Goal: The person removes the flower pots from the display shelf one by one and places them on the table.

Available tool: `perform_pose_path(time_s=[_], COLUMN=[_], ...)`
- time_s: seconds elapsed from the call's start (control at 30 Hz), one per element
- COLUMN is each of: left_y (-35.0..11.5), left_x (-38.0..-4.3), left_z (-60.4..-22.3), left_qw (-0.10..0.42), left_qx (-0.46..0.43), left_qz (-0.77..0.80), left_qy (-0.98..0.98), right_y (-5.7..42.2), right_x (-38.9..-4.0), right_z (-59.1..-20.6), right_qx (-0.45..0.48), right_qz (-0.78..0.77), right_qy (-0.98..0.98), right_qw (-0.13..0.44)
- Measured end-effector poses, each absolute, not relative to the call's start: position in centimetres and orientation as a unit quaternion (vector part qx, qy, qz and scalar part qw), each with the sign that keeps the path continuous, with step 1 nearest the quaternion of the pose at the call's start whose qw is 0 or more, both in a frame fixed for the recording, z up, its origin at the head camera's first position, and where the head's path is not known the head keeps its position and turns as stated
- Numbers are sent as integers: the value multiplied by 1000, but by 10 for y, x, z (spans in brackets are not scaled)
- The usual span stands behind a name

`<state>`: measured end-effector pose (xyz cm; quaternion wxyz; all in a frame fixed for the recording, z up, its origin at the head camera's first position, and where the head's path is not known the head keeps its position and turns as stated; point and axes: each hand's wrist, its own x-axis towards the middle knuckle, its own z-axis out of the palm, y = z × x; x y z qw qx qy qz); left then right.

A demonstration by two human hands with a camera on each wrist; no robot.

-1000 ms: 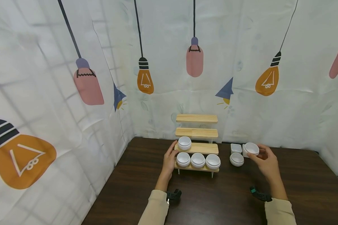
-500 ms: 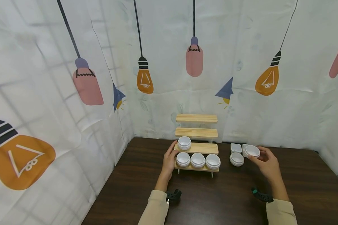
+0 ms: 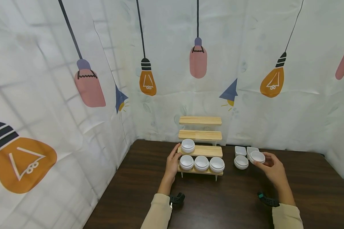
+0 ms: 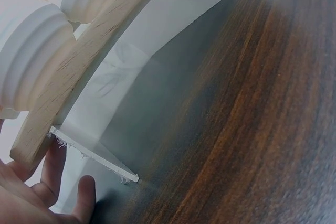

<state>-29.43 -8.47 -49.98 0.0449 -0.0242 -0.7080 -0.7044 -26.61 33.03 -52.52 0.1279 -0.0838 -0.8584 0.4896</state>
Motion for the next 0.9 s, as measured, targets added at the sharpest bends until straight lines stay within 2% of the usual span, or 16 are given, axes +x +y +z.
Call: perform_pose_path(time_s=[0.9], left_y=[-83], left_x=[-295], left_z=[-498], left_qw=[47], left_qx=[-17], left_qz=[-694], left_qy=[-718], right_y=[345], right_x=[-267], right_z=[-544], right_qx=[-55], right_qz=[450], right_qy=[-888], right_qw=[76])
